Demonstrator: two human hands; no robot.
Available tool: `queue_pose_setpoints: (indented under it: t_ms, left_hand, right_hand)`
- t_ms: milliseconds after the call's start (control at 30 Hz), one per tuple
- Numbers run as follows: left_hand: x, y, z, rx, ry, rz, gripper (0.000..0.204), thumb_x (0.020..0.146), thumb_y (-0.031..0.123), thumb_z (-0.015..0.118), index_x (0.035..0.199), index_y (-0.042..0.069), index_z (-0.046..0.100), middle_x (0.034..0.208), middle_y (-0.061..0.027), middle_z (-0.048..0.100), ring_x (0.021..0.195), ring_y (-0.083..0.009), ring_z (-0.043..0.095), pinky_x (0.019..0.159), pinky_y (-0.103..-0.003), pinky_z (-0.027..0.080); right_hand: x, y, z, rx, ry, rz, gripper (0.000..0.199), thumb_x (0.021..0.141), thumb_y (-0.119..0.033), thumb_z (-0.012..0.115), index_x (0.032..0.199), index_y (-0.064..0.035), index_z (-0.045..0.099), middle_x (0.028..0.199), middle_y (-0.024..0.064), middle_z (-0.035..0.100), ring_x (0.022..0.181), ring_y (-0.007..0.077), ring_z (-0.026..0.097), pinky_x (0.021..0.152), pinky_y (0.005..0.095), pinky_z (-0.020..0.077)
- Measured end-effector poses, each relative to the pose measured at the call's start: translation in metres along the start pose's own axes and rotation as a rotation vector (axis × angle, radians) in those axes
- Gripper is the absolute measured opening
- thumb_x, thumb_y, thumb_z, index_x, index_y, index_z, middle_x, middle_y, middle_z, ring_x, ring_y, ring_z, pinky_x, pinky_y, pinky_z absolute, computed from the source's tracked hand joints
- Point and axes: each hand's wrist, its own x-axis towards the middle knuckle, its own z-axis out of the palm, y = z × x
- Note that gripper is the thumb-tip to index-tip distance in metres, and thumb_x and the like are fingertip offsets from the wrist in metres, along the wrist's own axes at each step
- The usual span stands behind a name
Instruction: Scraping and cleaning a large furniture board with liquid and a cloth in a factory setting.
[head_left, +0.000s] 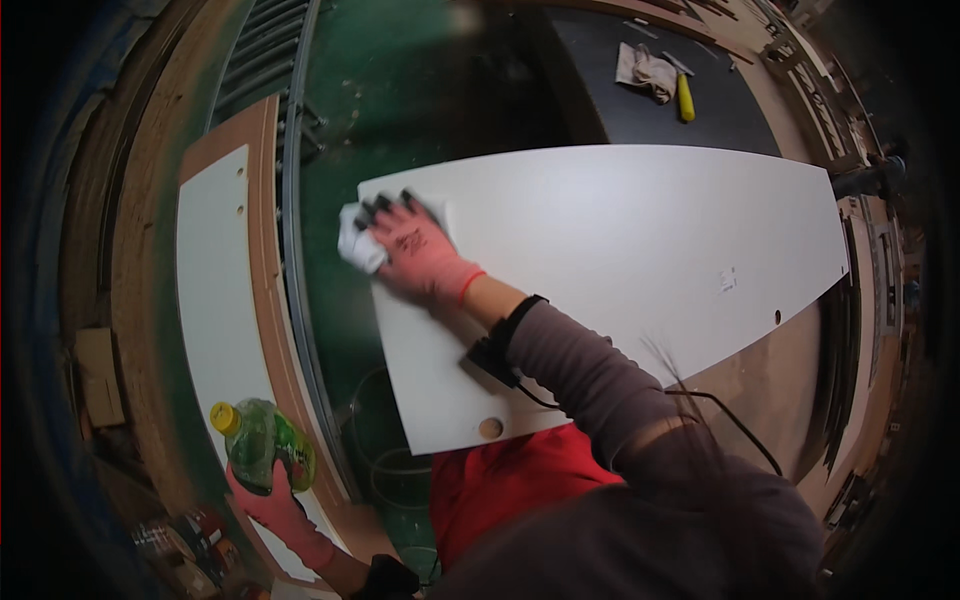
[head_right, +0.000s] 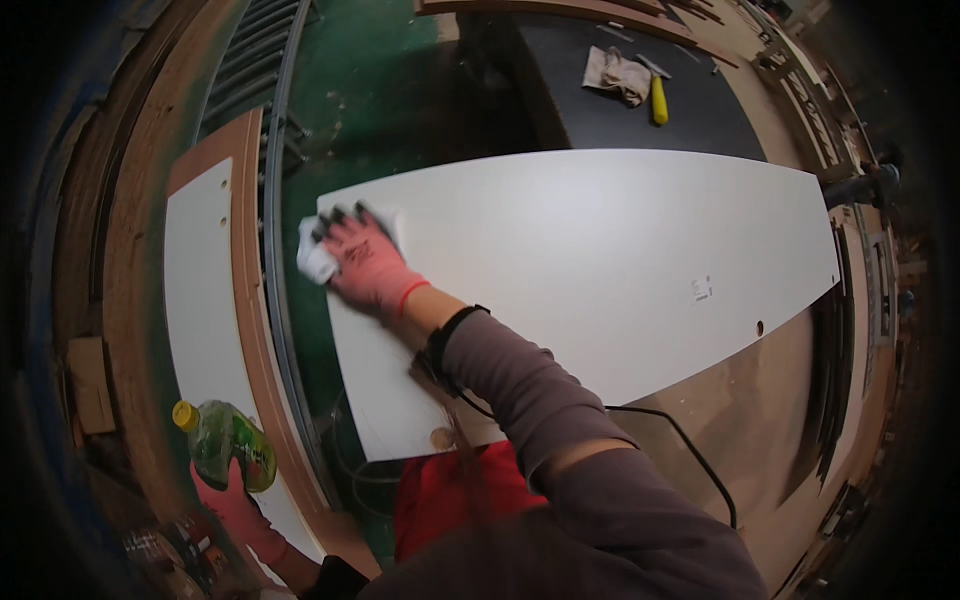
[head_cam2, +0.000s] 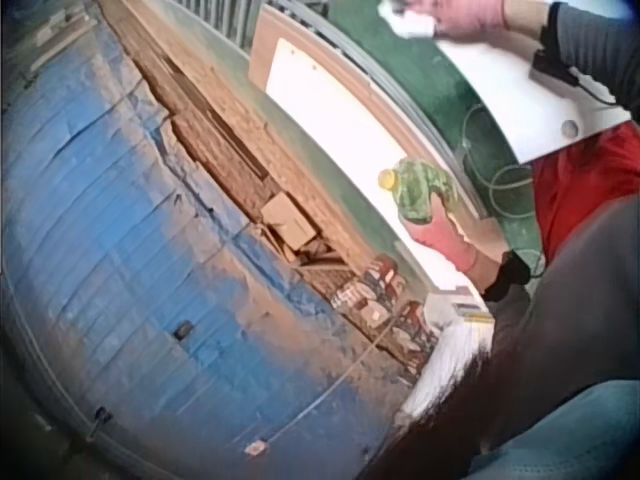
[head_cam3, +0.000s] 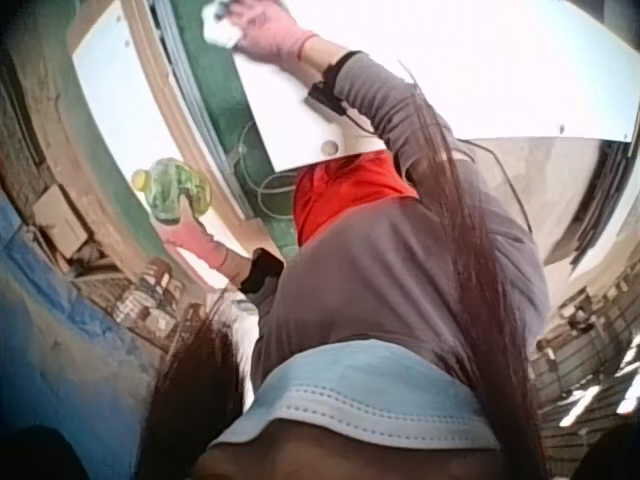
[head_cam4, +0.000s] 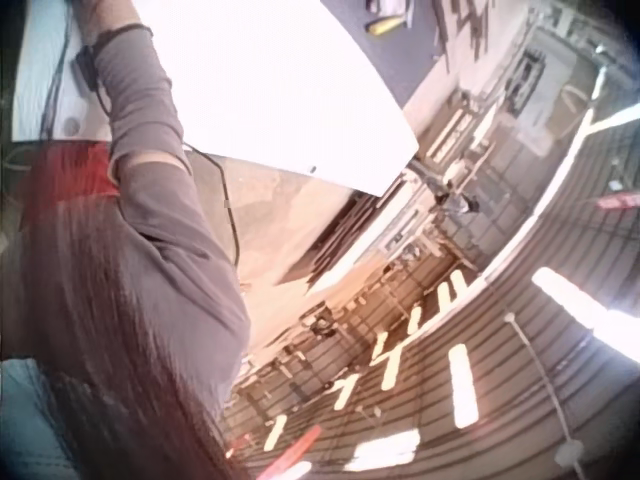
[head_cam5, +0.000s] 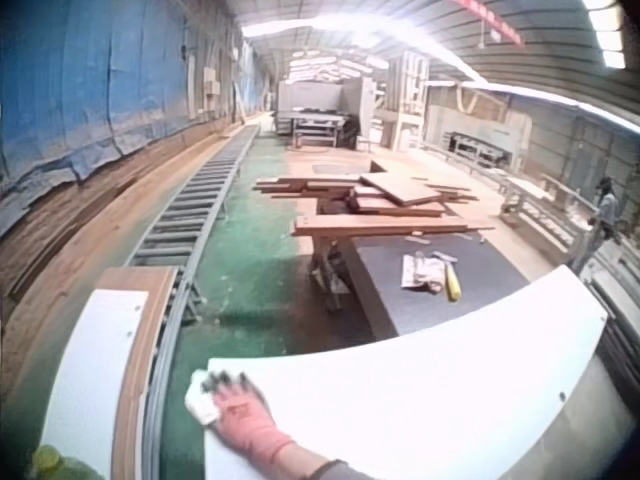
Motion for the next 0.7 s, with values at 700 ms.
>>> queue_pose_setpoints:
  t_ms: [700]
  left_hand:
    - [0.031, -0.029, 0.010, -0.207, -0.370, 0.302, 0.049, 0.072, -0.001, 0.066, 0.119, -0.002, 0.050, 0.111, -0.0112, 0.058, 0.100, -0.0217, 0.055, 0.093, -0.033, 0.041]
  right_hand:
    - [-0.273, -0.137, -0.117, 1.314, 0.082, 0.604, 0.042, 0.086, -0.020, 0.053, 0.124, -0.0013, 0.049, 0.121, 0.0103, 0.053, 0.112, 0.0182, 0.049, 0.101, 0.0329, 0.0357]
